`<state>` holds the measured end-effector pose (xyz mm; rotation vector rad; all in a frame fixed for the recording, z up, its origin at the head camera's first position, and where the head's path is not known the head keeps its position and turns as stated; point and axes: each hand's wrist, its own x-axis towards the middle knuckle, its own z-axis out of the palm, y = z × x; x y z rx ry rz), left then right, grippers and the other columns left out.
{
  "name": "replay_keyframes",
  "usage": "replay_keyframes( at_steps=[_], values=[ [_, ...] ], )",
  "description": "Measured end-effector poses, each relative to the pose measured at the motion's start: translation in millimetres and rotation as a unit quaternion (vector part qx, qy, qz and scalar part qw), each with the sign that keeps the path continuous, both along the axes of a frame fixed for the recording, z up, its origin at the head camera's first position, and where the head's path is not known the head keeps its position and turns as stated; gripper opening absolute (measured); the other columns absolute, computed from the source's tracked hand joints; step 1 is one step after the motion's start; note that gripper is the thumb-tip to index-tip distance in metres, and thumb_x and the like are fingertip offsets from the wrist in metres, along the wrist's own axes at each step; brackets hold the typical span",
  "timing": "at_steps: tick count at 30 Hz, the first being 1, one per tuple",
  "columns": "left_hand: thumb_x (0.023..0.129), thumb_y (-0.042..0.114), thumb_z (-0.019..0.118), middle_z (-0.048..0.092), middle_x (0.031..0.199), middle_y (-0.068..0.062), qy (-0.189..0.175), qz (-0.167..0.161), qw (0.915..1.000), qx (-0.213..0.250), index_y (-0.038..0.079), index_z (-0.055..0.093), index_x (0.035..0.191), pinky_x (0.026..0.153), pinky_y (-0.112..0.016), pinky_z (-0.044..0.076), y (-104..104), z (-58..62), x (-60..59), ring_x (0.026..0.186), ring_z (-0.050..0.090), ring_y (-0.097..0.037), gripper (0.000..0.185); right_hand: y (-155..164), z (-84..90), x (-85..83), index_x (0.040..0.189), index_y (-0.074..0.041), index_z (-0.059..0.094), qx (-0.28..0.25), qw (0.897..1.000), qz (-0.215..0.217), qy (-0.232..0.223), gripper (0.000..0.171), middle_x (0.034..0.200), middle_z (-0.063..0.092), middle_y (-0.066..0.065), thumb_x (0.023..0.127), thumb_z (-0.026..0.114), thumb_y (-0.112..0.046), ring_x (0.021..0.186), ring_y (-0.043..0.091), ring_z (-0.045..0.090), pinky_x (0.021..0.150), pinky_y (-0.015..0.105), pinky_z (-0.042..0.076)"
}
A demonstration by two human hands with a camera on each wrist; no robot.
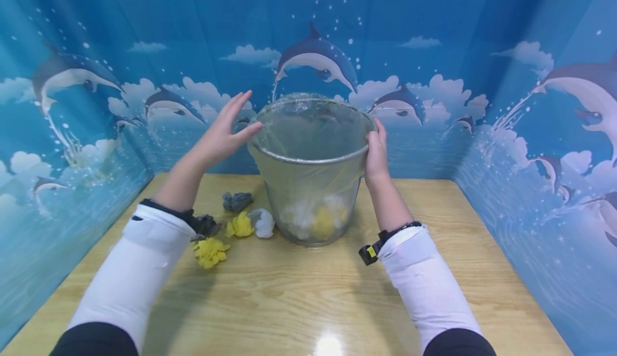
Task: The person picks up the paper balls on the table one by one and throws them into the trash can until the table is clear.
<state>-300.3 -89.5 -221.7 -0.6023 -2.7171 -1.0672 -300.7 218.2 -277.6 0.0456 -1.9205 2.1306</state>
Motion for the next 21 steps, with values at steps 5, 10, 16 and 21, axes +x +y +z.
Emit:
replay_keyframes(
  at_steps=[5,10,16,21],
  values=[
    [0.097,0.047,0.052,-0.003,0.164,-0.001,0.011,0.012,0.9997,0.017,0.031,0.007,0.156,0.116,-0.062,0.010,-15.2,-8.0,5.9,0.150,-0.002,-0.029,0.076,1.2,0.4,-0.8,0.156,-0.015,0.006,0.000,1.000,-0.003,-0.005,0.065,0.162,0.007,0.001,0.094,0.024,-0.017,0.142,0.022,0.021,0.118,0.040,0.021],
    [0.097,0.050,0.049,0.000,0.164,0.001,0.033,0.037,0.9982,0.035,0.035,0.009,0.155,0.114,-0.065,0.010,-33.8,-19.0,13.2,0.150,0.000,-0.031,0.073,0.3,0.1,-1.3,0.156,-0.014,0.006,-0.003,1.000,-0.004,-0.002,0.065,0.162,0.008,0.002,0.093,0.023,-0.017,0.142,0.023,0.023,0.118,0.040,0.021],
    [0.097,0.051,0.047,-0.002,0.164,-0.001,0.040,0.067,0.9962,0.039,0.034,0.006,0.156,0.113,-0.067,0.009,-59.4,-32.2,21.8,0.150,-0.001,-0.033,0.074,-2.9,0.2,-1.8,0.156,-0.014,0.006,-0.005,1.000,0.002,0.002,0.065,0.162,0.008,0.002,0.094,0.023,-0.015,0.142,0.023,0.023,0.118,0.041,0.020],
    [0.099,0.048,0.047,0.000,0.164,-0.008,0.042,0.081,0.9955,0.027,0.027,0.007,0.157,0.112,-0.069,0.004,-74.4,-46.8,25.0,0.149,-0.007,-0.036,0.073,-2.0,0.0,-1.6,0.155,-0.014,0.009,-0.012,1.000,-0.004,0.006,0.064,0.160,0.012,0.004,0.093,0.023,-0.014,0.140,0.025,0.025,0.117,0.041,0.022]
  ],
)
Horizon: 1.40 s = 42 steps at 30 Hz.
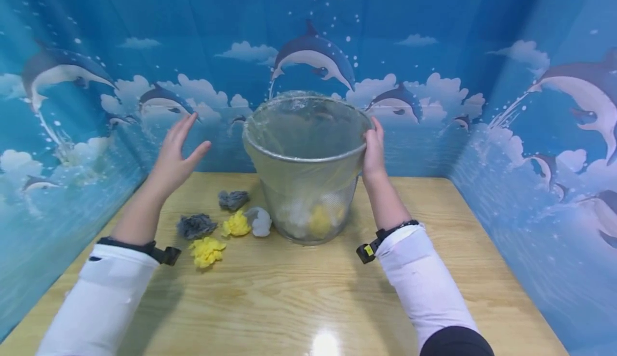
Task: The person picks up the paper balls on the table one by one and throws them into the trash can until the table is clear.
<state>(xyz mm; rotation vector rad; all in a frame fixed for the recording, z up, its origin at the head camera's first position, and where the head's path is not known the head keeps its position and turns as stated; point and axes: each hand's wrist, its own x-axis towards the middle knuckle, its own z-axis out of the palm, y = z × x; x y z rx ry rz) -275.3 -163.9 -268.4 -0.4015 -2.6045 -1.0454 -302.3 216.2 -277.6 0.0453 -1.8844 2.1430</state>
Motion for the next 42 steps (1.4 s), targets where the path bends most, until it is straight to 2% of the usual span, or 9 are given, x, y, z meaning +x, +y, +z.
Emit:
replay_keyframes(
  at_steps=[6,17,19,24,29,34,42],
  values=[
    [0.099,0.049,0.045,-0.001,0.163,-0.016,-0.024,0.018,0.9990,-0.032,0.019,0.008,0.157,0.110,-0.071,0.000,-17.1,-24.7,-0.5,0.147,-0.012,-0.042,0.075,2.1,0.3,1.6,0.155,-0.014,0.010,0.008,1.000,-0.006,0.001,0.065,0.159,0.013,0.004,0.092,0.024,-0.015,0.133,0.025,0.031,0.114,0.040,0.027],
    [0.098,0.053,0.042,-0.004,0.159,-0.026,-0.081,0.022,0.9925,-0.089,0.011,0.006,0.156,0.108,-0.072,0.002,-50.5,-65.7,4.0,0.143,-0.009,-0.052,0.080,2.1,-0.4,0.8,0.155,-0.012,0.009,0.000,1.000,0.002,0.007,0.064,0.159,0.015,0.006,0.093,0.024,-0.015,0.139,0.028,0.027,0.117,0.042,0.024],
    [0.098,0.054,0.042,-0.003,0.159,-0.028,-0.089,0.023,0.9908,-0.099,0.009,0.007,0.156,0.108,-0.072,0.002,-57.0,-73.3,5.6,0.143,-0.008,-0.053,0.081,1.6,0.1,1.2,0.155,-0.013,0.009,0.001,1.000,0.003,0.006,0.063,0.159,0.015,0.006,0.093,0.024,-0.014,0.140,0.027,0.027,0.117,0.041,0.023],
    [0.099,0.048,0.046,0.006,0.154,-0.035,-0.085,0.016,0.9858,-0.144,0.000,0.015,0.153,0.109,-0.071,0.005,-70.1,-97.8,8.3,0.140,0.004,-0.057,0.079,0.7,0.2,1.3,0.155,-0.012,0.009,0.006,1.000,0.008,0.004,0.064,0.160,0.013,0.005,0.094,0.024,-0.014,0.141,0.025,0.025,0.118,0.041,0.022],
    [0.098,0.050,0.047,0.008,0.154,-0.036,-0.099,-0.004,0.9801,-0.172,-0.001,0.016,0.152,0.108,-0.072,0.005,-69.1,-119.0,7.3,0.138,0.007,-0.059,0.080,2.8,0.6,1.8,0.155,-0.012,0.009,0.008,1.000,0.005,0.003,0.064,0.159,0.013,0.005,0.093,0.025,-0.014,0.140,0.026,0.026,0.117,0.042,0.022],
    [0.098,0.046,0.050,0.013,0.153,-0.036,-0.102,-0.011,0.9760,-0.192,0.000,0.021,0.152,0.105,-0.075,0.009,-63.2,-132.6,7.9,0.137,0.012,-0.058,0.076,2.8,1.3,0.8,0.155,-0.014,0.010,0.008,1.000,0.004,0.000,0.064,0.159,0.013,0.005,0.093,0.026,-0.014,0.140,0.026,0.026,0.117,0.041,0.024],
    [0.097,0.045,0.052,0.016,0.153,-0.034,-0.120,-0.032,0.9650,-0.231,0.002,0.024,0.151,0.104,-0.076,0.013,-57.8,-154.6,5.8,0.137,0.017,-0.057,0.075,2.4,-0.2,-0.5,0.154,-0.012,0.011,0.013,1.000,0.006,0.004,0.063,0.158,0.016,0.006,0.094,0.026,-0.015,0.140,0.026,0.026,0.116,0.041,0.024]
  ],
)
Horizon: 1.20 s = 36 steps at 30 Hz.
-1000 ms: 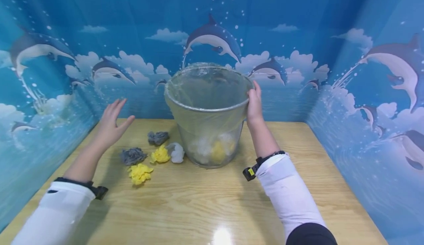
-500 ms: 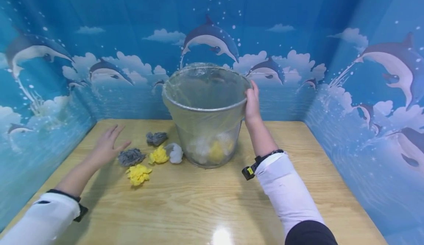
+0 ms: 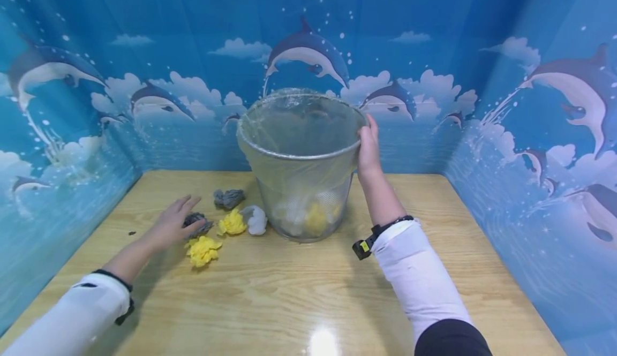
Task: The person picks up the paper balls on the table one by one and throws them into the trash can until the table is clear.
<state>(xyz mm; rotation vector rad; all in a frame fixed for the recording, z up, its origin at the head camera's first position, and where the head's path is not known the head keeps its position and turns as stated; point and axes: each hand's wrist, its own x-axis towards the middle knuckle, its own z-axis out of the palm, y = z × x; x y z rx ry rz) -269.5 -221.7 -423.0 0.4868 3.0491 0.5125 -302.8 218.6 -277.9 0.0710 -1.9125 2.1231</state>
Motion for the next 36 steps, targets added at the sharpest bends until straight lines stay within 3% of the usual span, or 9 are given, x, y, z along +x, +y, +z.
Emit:
replay_keyframes(
  at_steps=[7,20,25,36],
  values=[
    [0.096,0.043,0.054,0.016,0.154,-0.032,-0.023,-0.007,0.9994,-0.025,0.005,0.028,0.151,0.105,-0.075,0.013,-0.2,-13.6,1.4,0.138,0.017,-0.055,0.072,0.6,0.4,1.0,0.155,-0.014,0.011,0.004,1.000,-0.005,-0.008,0.063,0.160,0.013,0.004,0.094,0.026,-0.016,0.142,0.024,0.022,0.118,0.041,0.021],
    [0.096,0.038,0.057,0.020,0.151,-0.036,-0.022,-0.001,0.9993,-0.029,0.002,0.033,0.148,0.104,-0.072,0.021,-2.1,-25.2,0.2,0.136,0.021,-0.057,0.068,-1.0,1.4,2.9,0.156,-0.015,0.008,0.013,1.000,-0.009,-0.016,0.064,0.161,0.011,0.001,0.094,0.025,-0.016,0.143,0.024,0.021,0.118,0.042,0.020],
    [0.096,0.035,0.058,0.021,0.150,-0.037,-0.023,0.001,0.9996,-0.016,0.001,0.034,0.147,0.105,-0.071,0.023,0.7,-24.7,0.8,0.135,0.022,-0.058,0.066,-0.7,0.8,2.4,0.155,-0.015,0.009,0.011,1.000,-0.009,-0.009,0.064,0.161,0.011,0.002,0.094,0.025,-0.015,0.142,0.024,0.022,0.117,0.042,0.021],
    [0.096,0.038,0.058,0.026,0.149,-0.036,-0.015,-0.013,0.9992,-0.034,0.001,0.039,0.144,0.103,-0.071,0.026,8.5,-25.5,-2.4,0.134,0.026,-0.056,0.064,-1.0,1.0,1.6,0.156,-0.016,0.011,0.005,1.000,-0.007,-0.012,0.064,0.160,0.011,0.002,0.093,0.025,-0.014,0.141,0.023,0.023,0.117,0.040,0.022]
  ],
)
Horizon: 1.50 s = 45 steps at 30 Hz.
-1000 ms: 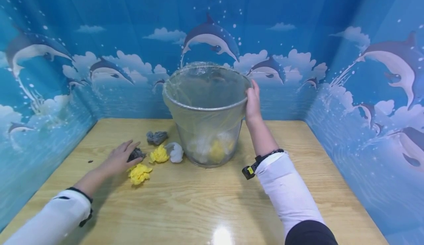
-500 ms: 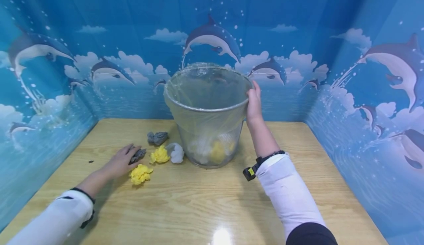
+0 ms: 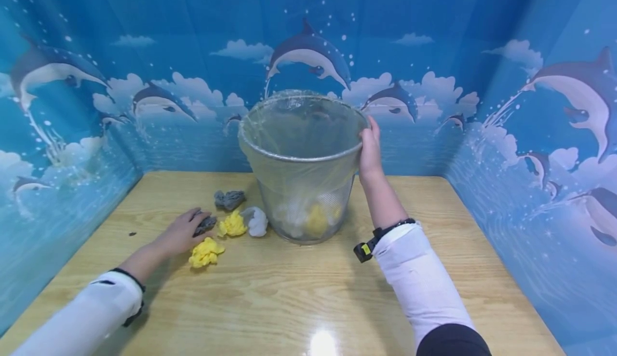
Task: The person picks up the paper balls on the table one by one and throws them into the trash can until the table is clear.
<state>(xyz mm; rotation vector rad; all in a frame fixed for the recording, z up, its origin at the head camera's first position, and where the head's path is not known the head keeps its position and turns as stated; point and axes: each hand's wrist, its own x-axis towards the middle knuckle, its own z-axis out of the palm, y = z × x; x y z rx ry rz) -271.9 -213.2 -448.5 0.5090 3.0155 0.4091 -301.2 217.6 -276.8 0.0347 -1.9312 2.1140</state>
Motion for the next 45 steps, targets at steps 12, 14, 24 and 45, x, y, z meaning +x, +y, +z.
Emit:
replay_keyframes(
  at_steps=[12,14,24,45],
  values=[
    [0.096,0.036,0.058,0.035,0.143,-0.035,-0.023,0.000,0.9997,-0.010,0.002,0.043,0.143,0.104,-0.065,0.032,5.4,-3.5,-5.2,0.130,0.034,-0.055,0.060,-0.4,0.5,0.6,0.155,-0.015,0.013,-0.001,1.000,0.004,0.010,0.063,0.159,0.015,0.004,0.093,0.024,-0.013,0.138,0.026,0.026,0.116,0.042,0.023],
    [0.096,0.036,0.058,0.037,0.142,-0.034,-0.026,0.002,0.9996,-0.009,0.003,0.045,0.141,0.104,-0.064,0.033,6.5,-3.0,-4.9,0.129,0.035,-0.054,0.058,0.0,0.4,0.7,0.155,-0.015,0.012,-0.001,1.000,0.003,0.008,0.063,0.160,0.014,0.003,0.093,0.024,-0.013,0.139,0.025,0.025,0.117,0.041,0.022],
    [0.095,0.029,0.060,0.047,0.134,-0.029,-0.043,-0.005,0.9991,-0.002,0.004,0.056,0.130,0.101,-0.061,0.037,9.4,-1.1,-3.3,0.124,0.042,-0.051,0.043,-0.4,-1.3,0.1,0.155,-0.012,0.008,-0.006,1.000,0.006,0.000,0.065,0.160,0.012,0.003,0.093,0.026,-0.013,0.142,0.023,0.023,0.117,0.039,0.022],
    [0.092,0.018,0.064,0.056,0.122,-0.022,-0.017,-0.030,0.9994,-0.011,0.007,0.062,0.119,0.097,-0.057,0.043,6.7,2.6,-5.7,0.115,0.052,-0.044,0.029,-0.1,0.0,-0.5,0.155,-0.013,0.009,-0.009,1.000,0.004,0.008,0.065,0.160,0.012,0.003,0.092,0.026,-0.011,0.140,0.023,0.023,0.117,0.040,0.022]
  ],
)
